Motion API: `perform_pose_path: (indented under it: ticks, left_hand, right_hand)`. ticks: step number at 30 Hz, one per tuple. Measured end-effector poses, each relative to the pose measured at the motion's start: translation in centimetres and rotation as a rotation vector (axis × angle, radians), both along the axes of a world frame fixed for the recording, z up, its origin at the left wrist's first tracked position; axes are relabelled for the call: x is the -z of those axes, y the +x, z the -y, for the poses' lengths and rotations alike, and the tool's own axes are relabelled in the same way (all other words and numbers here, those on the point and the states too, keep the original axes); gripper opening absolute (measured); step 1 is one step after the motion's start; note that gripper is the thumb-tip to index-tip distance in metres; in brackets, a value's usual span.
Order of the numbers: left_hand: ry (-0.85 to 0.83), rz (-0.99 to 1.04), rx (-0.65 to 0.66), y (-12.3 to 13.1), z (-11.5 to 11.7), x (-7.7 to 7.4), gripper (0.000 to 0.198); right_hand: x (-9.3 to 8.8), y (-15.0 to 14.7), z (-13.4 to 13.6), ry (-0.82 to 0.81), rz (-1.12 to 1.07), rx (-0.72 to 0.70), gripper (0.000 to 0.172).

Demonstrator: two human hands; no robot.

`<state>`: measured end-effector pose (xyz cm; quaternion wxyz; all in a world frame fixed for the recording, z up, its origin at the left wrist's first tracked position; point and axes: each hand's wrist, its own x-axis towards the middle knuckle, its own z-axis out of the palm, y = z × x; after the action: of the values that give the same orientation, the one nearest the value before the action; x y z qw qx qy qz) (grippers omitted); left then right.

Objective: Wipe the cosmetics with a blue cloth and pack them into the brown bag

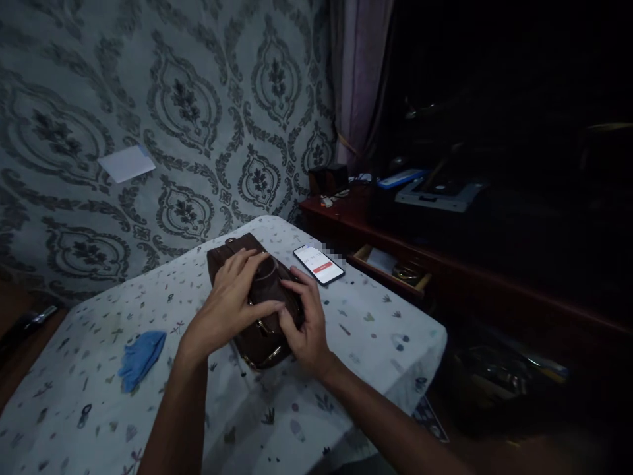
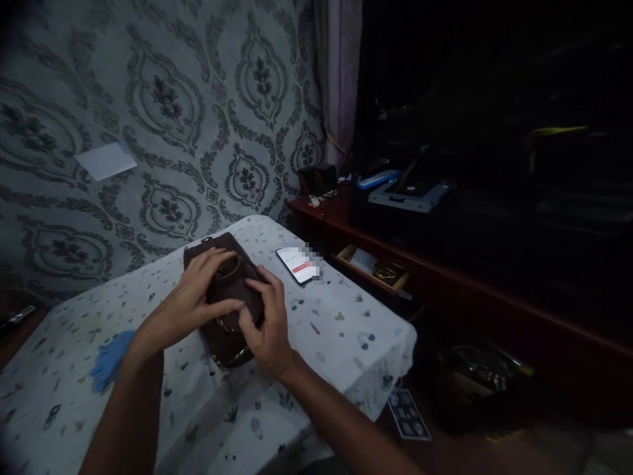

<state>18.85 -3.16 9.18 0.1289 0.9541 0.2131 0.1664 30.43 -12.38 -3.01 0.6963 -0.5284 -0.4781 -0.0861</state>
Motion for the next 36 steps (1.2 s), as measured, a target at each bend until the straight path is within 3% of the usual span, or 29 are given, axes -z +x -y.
perform_pose_path:
  ticks: [6, 14, 20, 27, 29, 33, 36]
  left_hand:
    - [0.078, 0.003, -0.024, 0.1, -1.3, 1.1, 0.082]
    - [0.056, 0.006, 0.043, -0.6, -2.9, 1.0, 0.083]
    - [0.016, -0.034, -0.066, -0.2, -0.5, 1.1, 0.083]
    - [0.231, -0.07, -0.041, -0.2, 2.3, 2.1, 0.107]
    - [0.247, -0.106, 0.009, -0.4, 2.6, 1.9, 0.097]
    - [0.102, -0.017, 0.034, -0.7, 3.0, 0.6, 0.044]
    - [-0.038, 0.149, -0.004, -0.8, 3.1, -0.4, 0.042]
  right_hand:
    - [0.0, 0.5, -0.3, 0.002, -0.169, -0.052, 0.028]
    - [0.1, 1.1, -1.1, 0.026, -0.278, -0.1, 0.024]
    - [-0.3, 1.2, -0.9, 0.014, -0.319, -0.121, 0.023]
    - [-0.2, 1.4, -1.3, 0.016, -0.331, -0.147, 0.018]
    - [-0.2, 1.4, -1.3, 0.019, -0.34, -0.155, 0.018]
    - [-0.3, 1.7, -0.9, 0.01, -0.327, -0.221, 0.022]
    - [-0.3, 2.3, -0.1, -0.053, -0.291, -0.346, 0.034]
